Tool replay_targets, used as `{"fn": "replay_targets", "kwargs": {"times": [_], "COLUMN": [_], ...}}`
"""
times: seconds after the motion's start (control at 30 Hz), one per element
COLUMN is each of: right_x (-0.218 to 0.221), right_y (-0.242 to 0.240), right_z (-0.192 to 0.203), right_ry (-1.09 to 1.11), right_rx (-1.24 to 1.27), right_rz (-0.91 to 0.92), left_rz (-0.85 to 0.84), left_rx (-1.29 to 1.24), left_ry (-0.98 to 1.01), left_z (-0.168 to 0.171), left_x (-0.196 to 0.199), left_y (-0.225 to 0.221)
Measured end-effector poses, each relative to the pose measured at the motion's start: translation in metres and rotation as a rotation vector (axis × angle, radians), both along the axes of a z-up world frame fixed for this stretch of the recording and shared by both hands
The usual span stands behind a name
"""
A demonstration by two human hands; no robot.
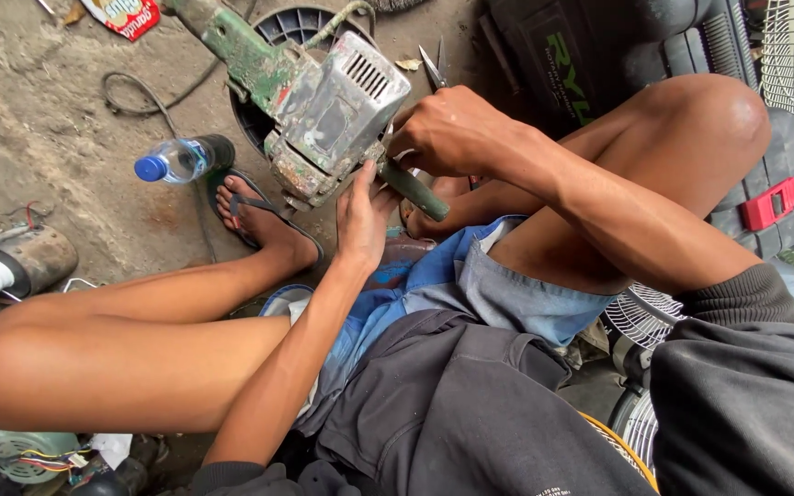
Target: A person is sitting on the floor disassembling a large power tool, likely a rotary hammer, using a screwdriver and pliers to remove components.
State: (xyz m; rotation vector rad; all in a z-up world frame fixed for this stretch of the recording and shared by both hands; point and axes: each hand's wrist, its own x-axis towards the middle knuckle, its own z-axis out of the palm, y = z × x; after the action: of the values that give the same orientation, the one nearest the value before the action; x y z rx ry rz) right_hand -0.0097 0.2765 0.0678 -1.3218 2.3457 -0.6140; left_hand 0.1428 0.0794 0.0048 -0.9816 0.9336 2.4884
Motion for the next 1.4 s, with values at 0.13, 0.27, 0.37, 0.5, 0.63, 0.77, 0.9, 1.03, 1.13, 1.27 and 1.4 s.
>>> {"fn": "replay_targets", "kwargs": {"times": [0.13,0.27,0.37,0.5,0.63,0.77,0.9,1.03,1.13,1.27,1.4], "right_x": [-0.005,-0.008,-0.008,-0.007,-0.007,-0.005,-0.004,-0.006,-0.007,-0.005,0.011], "right_y": [0.003,0.005,0.006,0.004,0.005,0.004,0.004,0.003,0.002,0.000,-0.004], "right_z": [0.003,0.003,0.013,0.013,0.016,0.014,0.007,0.011,0.021,0.010,-0.036], "right_ry": [0.051,0.078,0.054,0.092,0.053,0.057,0.087,0.045,-0.082,-0.303,-0.471], "right_rx": [-0.046,-0.050,-0.081,-0.065,-0.067,-0.050,-0.007,0.005,0.019,-0.058,0.006], "right_rz": [0.032,0.066,0.066,0.061,0.019,0.012,0.038,0.014,-0.059,-0.210,-0.323], "left_rz": [-0.141,-0.218,-0.140,-0.130,-0.093,-0.227,-0.071,-0.006,0.058,0.187,0.195], "left_rx": [-0.369,-0.542,-0.355,-0.314,-0.287,-0.664,-0.419,-0.413,-0.392,-0.243,-0.286], "left_ry": [0.082,0.004,-0.061,-0.042,0.004,0.043,-0.007,-0.067,-0.061,-0.069,-0.026], "left_z": [0.000,-0.005,0.000,-0.006,-0.003,-0.003,0.026,0.024,0.019,-0.001,-0.010], "left_x": [0.000,-0.003,-0.010,-0.007,-0.003,0.010,0.003,0.003,0.005,0.007,0.003], "left_y": [0.004,0.007,0.008,0.008,0.010,0.014,0.015,0.018,0.020,0.015,0.024]}}
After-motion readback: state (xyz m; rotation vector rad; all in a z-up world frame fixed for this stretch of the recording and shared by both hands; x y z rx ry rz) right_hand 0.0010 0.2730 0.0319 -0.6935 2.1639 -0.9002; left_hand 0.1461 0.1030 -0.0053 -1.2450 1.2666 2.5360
